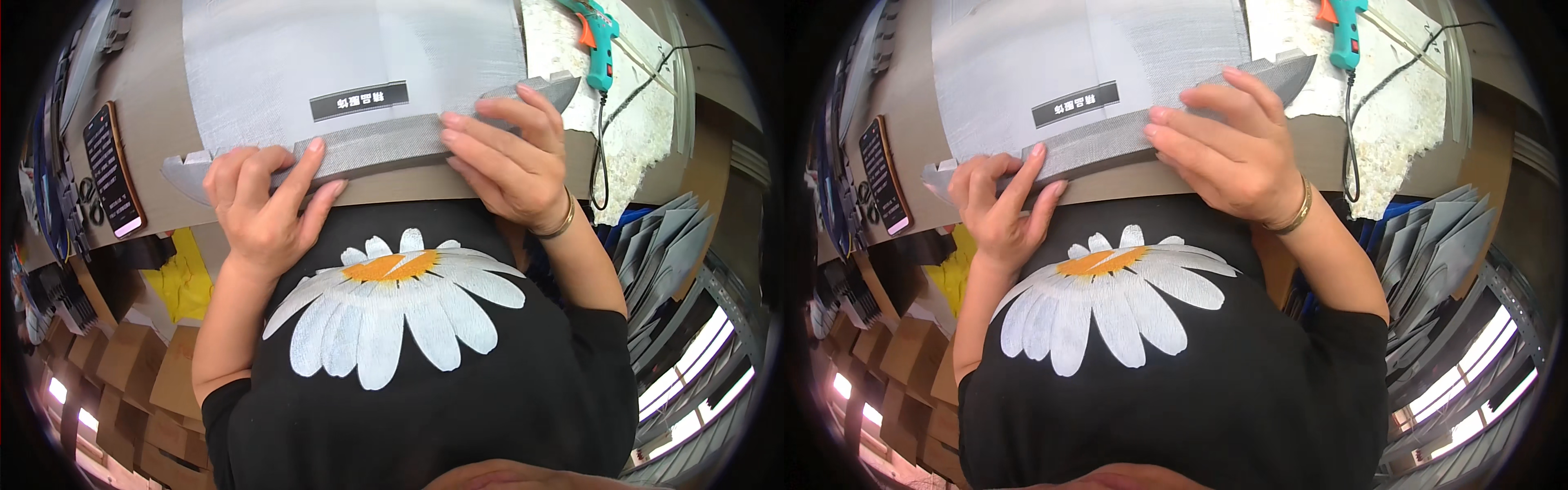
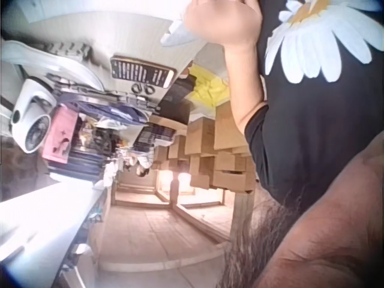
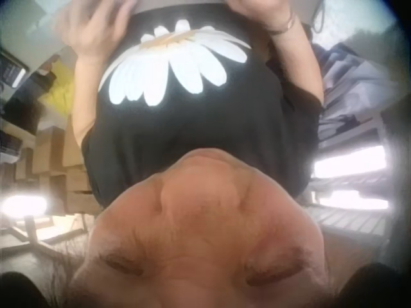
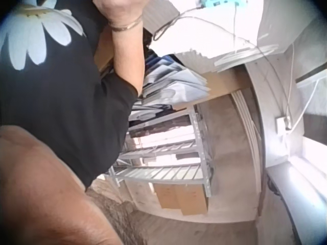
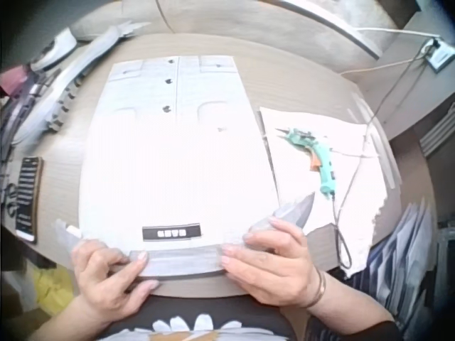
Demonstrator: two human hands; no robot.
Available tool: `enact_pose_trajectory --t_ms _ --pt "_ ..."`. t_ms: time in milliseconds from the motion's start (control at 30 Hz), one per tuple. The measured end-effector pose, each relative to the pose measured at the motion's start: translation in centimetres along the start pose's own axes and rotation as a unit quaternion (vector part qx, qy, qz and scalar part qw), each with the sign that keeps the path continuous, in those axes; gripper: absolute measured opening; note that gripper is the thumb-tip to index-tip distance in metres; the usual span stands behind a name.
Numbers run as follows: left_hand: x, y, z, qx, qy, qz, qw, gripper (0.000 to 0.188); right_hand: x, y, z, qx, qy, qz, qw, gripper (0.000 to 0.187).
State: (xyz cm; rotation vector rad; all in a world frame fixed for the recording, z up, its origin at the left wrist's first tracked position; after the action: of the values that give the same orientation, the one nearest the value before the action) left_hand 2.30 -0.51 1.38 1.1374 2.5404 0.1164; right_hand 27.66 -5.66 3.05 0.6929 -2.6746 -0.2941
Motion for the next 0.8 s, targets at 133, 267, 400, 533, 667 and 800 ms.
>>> enact_pose_trajectory --t_ms 133,267,400,533,667,800 --pt "0.3 -0.7 -0.8 -0.012 0.009 -0.004 1.000 0.043 -1.0 -1.0 -1.4 -0.035 -0.002 0.038 0.999 0.032" --pt "1.0 -0.8 -0.8 0.002 0.027 0.008 1.000 0.043 -0.2 -0.6 -1.2 -0.017 0.012 0.030 0.999 0.035" --pt "1.5 -0.6 -0.9 0.013 0.009 0.019 1.000 0.042 0.7 0.0 0.0 0.017 0.026 0.012 0.999 0.036" --pt "1.9 -0.7 -0.7 0.010 -0.022 0.016 1.000 0.042 1.0 0.2 0.7 0.022 0.029 0.014 0.999 0.033" --pt "2.0 -0.6 -0.5 0.003 -0.047 0.011 0.999 0.042 0.9 0.5 0.9 0.026 0.036 0.016 0.999 0.032" --pt "2.0 -0.5 -0.3 -0.007 -0.059 0.007 0.998 0.039 1.0 0.7 0.9 0.028 0.029 0.019 0.999 0.031"
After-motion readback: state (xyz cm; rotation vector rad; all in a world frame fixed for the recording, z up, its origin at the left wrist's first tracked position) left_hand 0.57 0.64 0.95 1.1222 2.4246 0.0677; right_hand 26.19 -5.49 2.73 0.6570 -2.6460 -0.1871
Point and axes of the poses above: each hand's wrist, its own y-axis towards the middle knuckle, its own z-axis out of the palm, x = y × z, the point moved 4 cm from there along y, towards the middle knuckle, and after that the axes turned 11 degrees about x, right-handed, at the moved point
